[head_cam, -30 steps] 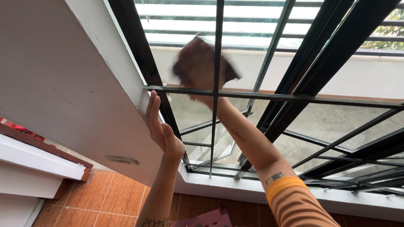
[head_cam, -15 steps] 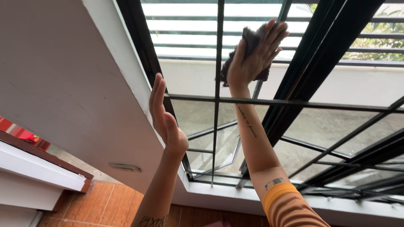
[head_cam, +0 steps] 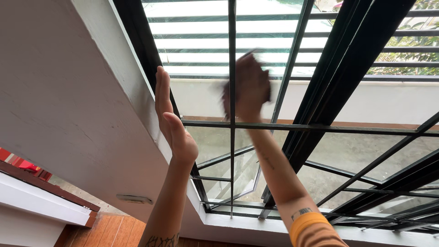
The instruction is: The person cleans a window with a metal security grille using a purple cloth and a spray bottle. They spray the cleaning solution onto the glass and wipe the surface and the metal bars with the cloth, moving systematically across the window area.
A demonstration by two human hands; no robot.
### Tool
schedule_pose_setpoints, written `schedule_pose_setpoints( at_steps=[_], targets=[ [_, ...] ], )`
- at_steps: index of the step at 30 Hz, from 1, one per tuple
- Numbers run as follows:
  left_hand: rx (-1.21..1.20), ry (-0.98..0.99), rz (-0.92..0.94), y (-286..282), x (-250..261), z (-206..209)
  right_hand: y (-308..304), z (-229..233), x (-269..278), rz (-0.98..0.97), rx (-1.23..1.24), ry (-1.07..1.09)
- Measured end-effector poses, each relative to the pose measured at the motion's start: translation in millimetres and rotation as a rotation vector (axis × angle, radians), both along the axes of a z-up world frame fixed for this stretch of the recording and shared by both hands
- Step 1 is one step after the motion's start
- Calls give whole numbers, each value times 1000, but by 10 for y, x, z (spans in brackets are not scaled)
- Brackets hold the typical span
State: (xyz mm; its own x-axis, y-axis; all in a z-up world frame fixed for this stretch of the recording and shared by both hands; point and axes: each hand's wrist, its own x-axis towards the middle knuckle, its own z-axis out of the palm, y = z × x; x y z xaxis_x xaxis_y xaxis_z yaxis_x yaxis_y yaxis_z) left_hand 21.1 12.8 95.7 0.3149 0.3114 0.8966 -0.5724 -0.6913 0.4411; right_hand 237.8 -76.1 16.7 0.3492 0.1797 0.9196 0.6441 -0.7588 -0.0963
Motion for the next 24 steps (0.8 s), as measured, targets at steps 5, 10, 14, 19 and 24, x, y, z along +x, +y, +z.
schedule_pose_setpoints(
  at_steps=[5, 10, 14, 19, 24],
  targets=[
    [29, 18, 6, 41, 8, 61, -196, 823, 450, 17, 508, -140],
    [45, 10, 44, 106, 37, 118, 117, 1319, 313, -56, 378, -158],
    [34, 14, 71, 52, 101, 88, 447, 1382, -334, 123, 121, -236],
    [-25, -36, 95, -75, 156, 128, 542, 1192, -846, 403, -215, -325],
    [-35, -67, 54, -165, 188, 240, 214, 1301, -306, 399, -191, -183]
  ],
)
